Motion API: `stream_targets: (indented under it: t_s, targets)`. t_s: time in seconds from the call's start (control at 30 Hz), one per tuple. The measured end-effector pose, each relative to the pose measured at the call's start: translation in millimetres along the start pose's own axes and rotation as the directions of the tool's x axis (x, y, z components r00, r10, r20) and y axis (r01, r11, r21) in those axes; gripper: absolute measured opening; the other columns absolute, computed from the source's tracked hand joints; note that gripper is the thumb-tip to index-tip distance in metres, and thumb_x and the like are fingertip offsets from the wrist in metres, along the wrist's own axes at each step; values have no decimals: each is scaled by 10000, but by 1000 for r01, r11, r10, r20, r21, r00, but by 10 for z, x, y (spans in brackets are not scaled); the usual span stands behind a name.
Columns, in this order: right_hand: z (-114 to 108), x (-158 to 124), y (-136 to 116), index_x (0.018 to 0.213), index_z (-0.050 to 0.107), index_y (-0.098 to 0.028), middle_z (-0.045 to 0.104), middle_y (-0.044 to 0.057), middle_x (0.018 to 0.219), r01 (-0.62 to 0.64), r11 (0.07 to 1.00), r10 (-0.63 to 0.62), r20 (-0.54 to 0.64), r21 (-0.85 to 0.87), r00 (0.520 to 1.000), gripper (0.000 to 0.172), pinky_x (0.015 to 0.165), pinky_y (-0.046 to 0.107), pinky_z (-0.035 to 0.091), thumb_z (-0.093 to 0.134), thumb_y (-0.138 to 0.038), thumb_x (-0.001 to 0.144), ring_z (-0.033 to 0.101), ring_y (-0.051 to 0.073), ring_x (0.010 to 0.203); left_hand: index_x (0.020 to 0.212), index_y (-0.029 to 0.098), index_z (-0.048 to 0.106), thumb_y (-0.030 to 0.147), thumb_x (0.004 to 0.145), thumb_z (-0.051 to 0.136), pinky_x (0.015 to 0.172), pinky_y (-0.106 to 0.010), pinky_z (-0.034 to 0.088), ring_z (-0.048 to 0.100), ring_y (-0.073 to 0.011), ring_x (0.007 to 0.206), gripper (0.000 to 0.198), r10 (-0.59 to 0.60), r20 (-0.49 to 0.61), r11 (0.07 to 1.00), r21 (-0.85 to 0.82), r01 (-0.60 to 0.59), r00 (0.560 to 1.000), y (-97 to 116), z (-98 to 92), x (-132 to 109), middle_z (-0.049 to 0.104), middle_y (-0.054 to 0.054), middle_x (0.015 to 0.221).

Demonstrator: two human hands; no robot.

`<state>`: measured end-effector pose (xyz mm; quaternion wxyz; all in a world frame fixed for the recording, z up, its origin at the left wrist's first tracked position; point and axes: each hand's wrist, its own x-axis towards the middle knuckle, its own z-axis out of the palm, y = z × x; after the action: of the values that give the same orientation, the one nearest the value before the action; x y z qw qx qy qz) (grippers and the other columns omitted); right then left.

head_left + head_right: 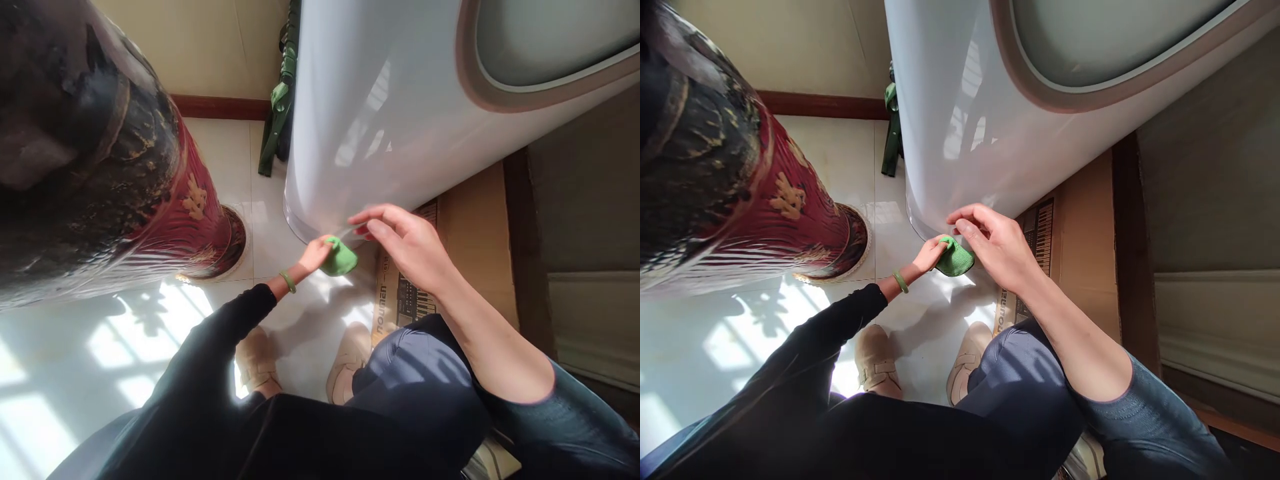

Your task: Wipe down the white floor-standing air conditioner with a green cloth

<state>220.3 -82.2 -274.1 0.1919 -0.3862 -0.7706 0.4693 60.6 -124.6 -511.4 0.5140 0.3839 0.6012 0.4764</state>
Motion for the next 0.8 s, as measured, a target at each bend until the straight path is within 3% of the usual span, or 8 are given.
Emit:
stream_targets:
  t_s: [0.1, 0.2, 0.3, 0.4, 0.47, 0.57, 0.63, 0.8]
  targets:
    - [-32, 57, 106, 1052, 746, -254, 793, 21, 1023, -81, 936, 154, 191, -342, 970, 231, 748, 340, 492, 585, -413, 1005, 695, 203, 870, 790, 219, 557, 387, 911, 497, 723, -301, 541, 571, -151, 693, 216, -122, -53, 979, -169, 112, 991, 312, 152, 9, 601, 2, 731]
    - [-58, 74, 169, 1025, 709, -245, 781, 29, 1024, -121, 847, 265, 213, -518, 940, 201, 705, 335, 445, 633, -424, 974, 674, 204, 827, 812, 224, 523, 424, 903, 548, 665, -324, 532, 531, -139, 615, 220, -240, -30, 886, -416, 206, 970, 666, 224, -62, 554, 8, 707]
    - [-64, 53, 181, 1110, 655, -234, 753, 58, 1145, -101, 815, 219, 142, -571, 965, 330, 772, 348, 471, 754, -464, 895, 691, 246, 953, 845, 221, 532, 364, 876, 626, 607, -276, 480, 506, -110, 612, 173, -290, 1, 735, -641, 223, 957, 1008, 260, -234, 533, 22, 743]
    - [-40, 21, 163, 1163, 612, -201, 716, 102, 1194, -15, 794, 131, 147, -608, 980, 503, 863, 374, 496, 852, -458, 803, 683, 297, 1075, 913, 213, 578, 341, 865, 687, 625, -243, 488, 545, -99, 662, 175, -210, 25, 697, -698, 167, 977, 1241, 307, -425, 566, 26, 797]
    - [-25, 9, 150, 1142, 602, -184, 706, 122, 1185, 27, 788, 102, 174, -616, 980, 504, 879, 379, 496, 856, -436, 787, 673, 308, 1093, 970, 206, 602, 378, 839, 770, 683, -237, 532, 596, -105, 719, 273, -157, 25, 692, -710, 128, 987, 1306, 345, -507, 615, 21, 842]
    - [-46, 22, 149, 1059, 616, -209, 729, 87, 1090, -23, 804, 146, 159, -595, 976, 243, 787, 361, 468, 694, -364, 889, 668, 259, 939, 1020, 206, 628, 462, 799, 853, 673, -215, 538, 629, -107, 746, 406, -141, -12, 736, -670, 97, 990, 1278, 381, -519, 663, 17, 874]
    - [-91, 51, 170, 1006, 630, -234, 746, 54, 1025, -103, 841, 183, 100, -531, 978, 124, 743, 347, 447, 561, -294, 922, 650, 225, 846, 1042, 208, 663, 505, 832, 829, 695, -217, 551, 658, -119, 787, 400, -120, -45, 782, -620, 66, 992, 1215, 371, -463, 698, 6, 908]
    - [-217, 150, 271, 887, 589, -264, 654, 15, 805, -217, 938, 185, -138, -269, 973, 96, 694, 343, 437, 509, -315, 872, 590, 219, 780, 1081, 203, 765, 562, 929, 720, 894, -309, 619, 739, -202, 991, 392, 2, -70, 838, -543, -40, 998, 1130, 198, -268, 794, -32, 1039]
